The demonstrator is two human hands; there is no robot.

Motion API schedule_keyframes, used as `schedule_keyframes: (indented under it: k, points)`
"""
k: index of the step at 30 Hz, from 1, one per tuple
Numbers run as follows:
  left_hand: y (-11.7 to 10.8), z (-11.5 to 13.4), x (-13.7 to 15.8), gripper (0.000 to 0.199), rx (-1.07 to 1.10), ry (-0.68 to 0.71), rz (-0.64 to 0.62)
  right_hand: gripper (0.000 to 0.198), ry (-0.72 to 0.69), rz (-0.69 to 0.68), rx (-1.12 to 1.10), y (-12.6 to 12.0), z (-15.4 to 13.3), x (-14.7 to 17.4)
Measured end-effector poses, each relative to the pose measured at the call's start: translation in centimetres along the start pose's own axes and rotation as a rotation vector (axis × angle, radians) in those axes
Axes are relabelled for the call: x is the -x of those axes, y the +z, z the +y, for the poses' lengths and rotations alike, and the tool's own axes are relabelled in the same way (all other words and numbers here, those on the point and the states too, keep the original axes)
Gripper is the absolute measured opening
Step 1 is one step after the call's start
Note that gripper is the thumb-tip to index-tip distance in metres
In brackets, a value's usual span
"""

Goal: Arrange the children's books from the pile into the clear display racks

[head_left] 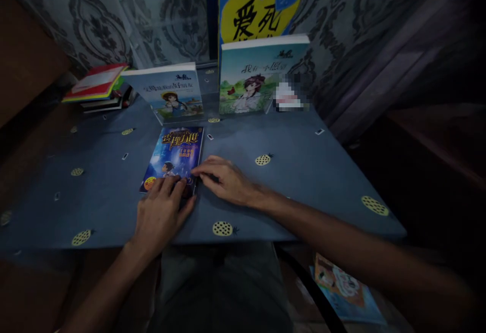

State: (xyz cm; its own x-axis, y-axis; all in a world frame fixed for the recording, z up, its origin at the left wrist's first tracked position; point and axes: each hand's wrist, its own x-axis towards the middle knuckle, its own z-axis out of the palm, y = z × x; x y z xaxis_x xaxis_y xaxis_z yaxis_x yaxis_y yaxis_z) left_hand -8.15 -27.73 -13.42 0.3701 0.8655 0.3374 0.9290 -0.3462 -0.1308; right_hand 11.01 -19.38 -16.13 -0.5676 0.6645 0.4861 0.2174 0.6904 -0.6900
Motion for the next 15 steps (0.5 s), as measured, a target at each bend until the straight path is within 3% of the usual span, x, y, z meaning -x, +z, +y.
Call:
schedule_keyframes:
  k: [15]
  points:
    - [-0.6,-0.9,-0.1,0.036,0.104,0.043,-0.006,0.04,0.049,-0.11,-0.113,-0.9,-1.8,1.8]
